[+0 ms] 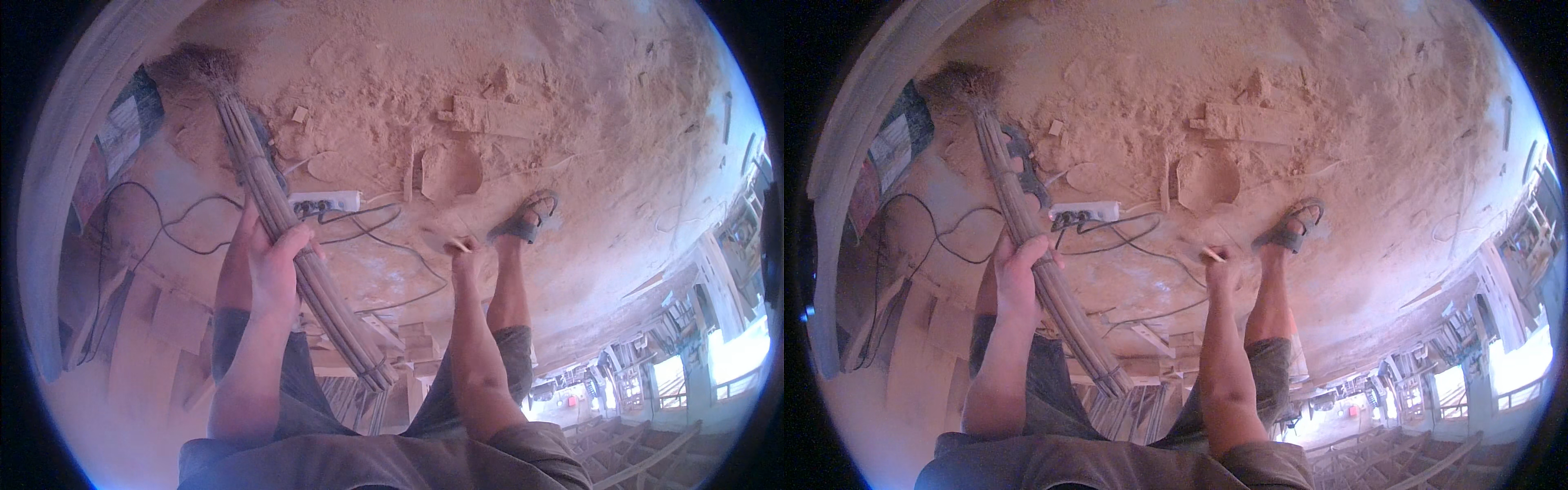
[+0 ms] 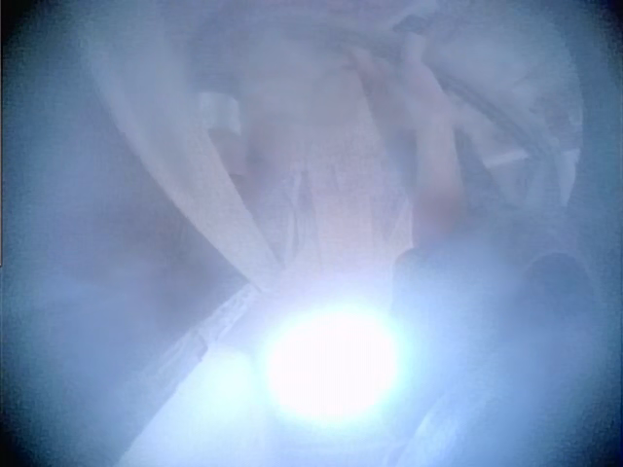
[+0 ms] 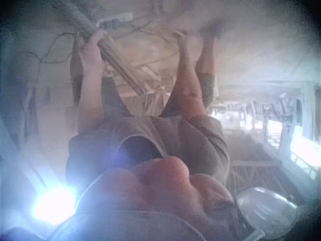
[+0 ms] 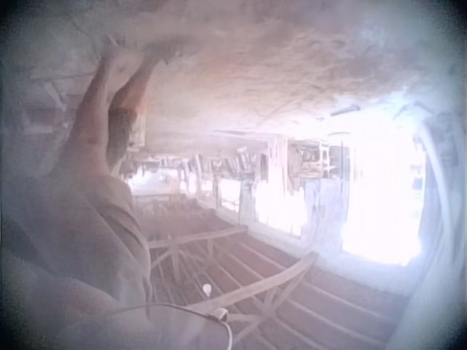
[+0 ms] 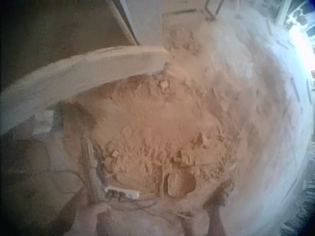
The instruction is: The person sweeps wood shavings and dust from the floor and under a workbench using a broom, then picks up pieces of wood and sandpaper and places them into a bucket.
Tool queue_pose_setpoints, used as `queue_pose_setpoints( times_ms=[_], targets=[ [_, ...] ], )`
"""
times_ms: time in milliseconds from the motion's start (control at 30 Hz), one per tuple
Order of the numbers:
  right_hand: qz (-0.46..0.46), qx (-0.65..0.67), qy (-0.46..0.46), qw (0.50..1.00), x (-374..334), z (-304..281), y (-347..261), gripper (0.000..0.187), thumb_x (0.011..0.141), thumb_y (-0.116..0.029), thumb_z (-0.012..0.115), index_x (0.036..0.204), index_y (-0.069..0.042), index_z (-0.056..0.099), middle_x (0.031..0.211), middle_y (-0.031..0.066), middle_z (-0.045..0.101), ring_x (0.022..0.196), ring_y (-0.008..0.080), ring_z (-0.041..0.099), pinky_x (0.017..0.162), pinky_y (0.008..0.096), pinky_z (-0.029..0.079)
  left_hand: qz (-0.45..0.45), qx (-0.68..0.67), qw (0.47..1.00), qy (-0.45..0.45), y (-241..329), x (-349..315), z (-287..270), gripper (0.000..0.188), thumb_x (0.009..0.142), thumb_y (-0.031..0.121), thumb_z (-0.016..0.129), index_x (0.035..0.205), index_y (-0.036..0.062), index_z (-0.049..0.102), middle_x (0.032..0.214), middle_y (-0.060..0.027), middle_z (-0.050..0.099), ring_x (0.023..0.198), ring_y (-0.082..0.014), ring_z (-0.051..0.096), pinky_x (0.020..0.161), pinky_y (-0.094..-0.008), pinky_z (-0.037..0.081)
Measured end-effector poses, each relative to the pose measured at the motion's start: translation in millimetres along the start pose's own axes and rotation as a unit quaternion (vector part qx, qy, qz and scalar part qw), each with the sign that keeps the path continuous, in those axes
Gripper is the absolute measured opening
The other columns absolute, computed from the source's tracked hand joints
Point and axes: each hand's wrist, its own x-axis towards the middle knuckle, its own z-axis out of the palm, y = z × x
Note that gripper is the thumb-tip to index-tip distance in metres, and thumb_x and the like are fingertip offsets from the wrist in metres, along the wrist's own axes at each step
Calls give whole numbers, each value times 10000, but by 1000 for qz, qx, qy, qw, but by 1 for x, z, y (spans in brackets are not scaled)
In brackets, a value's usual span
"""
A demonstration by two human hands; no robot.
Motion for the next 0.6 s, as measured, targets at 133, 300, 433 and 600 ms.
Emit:
queue_pose_setpoints(
  times_ms=[133, 300, 433, 600],
  targets=[
    [-57, -205, -26, 977, 2, -1, -4, 63, 788, -76, 724, 807, -19, 705, 717, 93, 707, 689, 172, 642, 668, 341, 509, 6, -26, 999, 21, 1, -3, 4, 473, 859, 58, 597, 1322, -2, 523, 896, -88, 613, 689, -180, 615, 645, -316, 534],
    [-188, -237, 63, 951, 37, 18, -44, 333, 745, -57, 741, 1073, -26, 690, 933, 177, 712, 854, 278, 676, 800, 372, 525, 12, -27, 999, 33, -6, 1, -2, 251, 862, 68, 616, 1104, 20, 569, 859, -80, 617, 652, -185, 611, 653, -319, 527],
    [-233, -292, 134, 918, 88, 38, -66, 510, 720, -96, 740, 1219, -29, 653, 1277, 250, 614, 1234, 396, 555, 1048, 443, 443, 21, -4, 1000, 11, -8, 5, -10, 193, 857, 80, 630, 1030, 23, 568, 833, -67, 609, 662, -181, 612, 643, -315, 514],
    [-189, -407, 78, 890, 131, 19, -31, 392, 694, -64, 719, 1082, -9, 719, 1188, 217, 673, 1154, 335, 626, 993, 417, 487, 22, 24, 999, 4, 3, 0, 4, 427, 851, 69, 627, 1266, -5, 556, 903, -77, 609, 689, -174, 612, 626, -307, 506]
  ],
)
